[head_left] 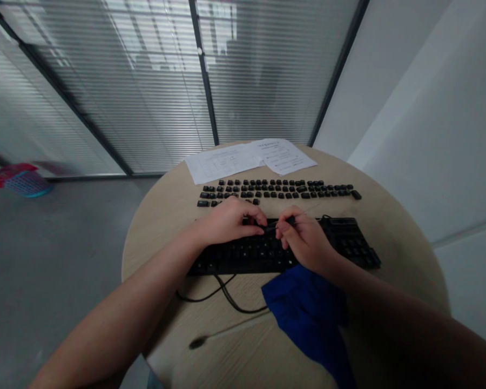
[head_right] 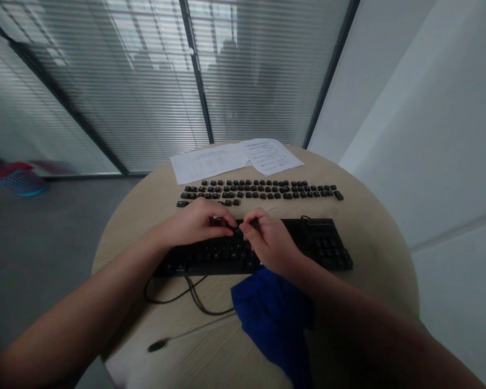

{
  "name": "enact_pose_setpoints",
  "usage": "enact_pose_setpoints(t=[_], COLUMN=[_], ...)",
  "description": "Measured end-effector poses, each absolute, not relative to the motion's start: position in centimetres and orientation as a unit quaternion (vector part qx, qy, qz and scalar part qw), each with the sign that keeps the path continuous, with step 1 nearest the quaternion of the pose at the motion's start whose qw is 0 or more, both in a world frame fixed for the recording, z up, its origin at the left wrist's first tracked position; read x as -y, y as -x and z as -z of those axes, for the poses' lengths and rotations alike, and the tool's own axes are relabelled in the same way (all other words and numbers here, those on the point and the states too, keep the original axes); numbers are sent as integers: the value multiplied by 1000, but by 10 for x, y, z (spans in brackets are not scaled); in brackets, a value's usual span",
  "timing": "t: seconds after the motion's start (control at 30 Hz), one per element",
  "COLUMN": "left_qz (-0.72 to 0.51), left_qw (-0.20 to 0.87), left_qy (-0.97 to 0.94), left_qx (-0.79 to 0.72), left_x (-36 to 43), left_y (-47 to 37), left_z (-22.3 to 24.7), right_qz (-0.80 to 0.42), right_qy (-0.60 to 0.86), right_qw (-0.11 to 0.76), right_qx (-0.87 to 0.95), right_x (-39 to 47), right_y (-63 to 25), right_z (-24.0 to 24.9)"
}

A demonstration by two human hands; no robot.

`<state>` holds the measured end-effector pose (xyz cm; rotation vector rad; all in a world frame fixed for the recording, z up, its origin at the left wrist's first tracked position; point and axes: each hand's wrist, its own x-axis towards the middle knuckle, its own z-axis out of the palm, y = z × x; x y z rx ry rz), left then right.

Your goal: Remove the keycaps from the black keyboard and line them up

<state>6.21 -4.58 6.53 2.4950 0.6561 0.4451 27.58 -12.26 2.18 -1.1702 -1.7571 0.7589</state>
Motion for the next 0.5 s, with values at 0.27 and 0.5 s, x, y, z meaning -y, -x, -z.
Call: enact_pose_setpoints(t=[0.27, 0.5], left_qz=[-188, -231], left_qw=[281, 171], left_qy=[-900, -903], left_qx=[-274, -321], left_x=[26, -14], left_y=[-65, -99], left_z=[-87, -92], right_qz=[-234, -178], right_qy=[518, 555], right_qw=[413, 358], right_qx=[711, 730], right_x=[119, 102], right_y=[-296, -325], right_z=[-35, -45])
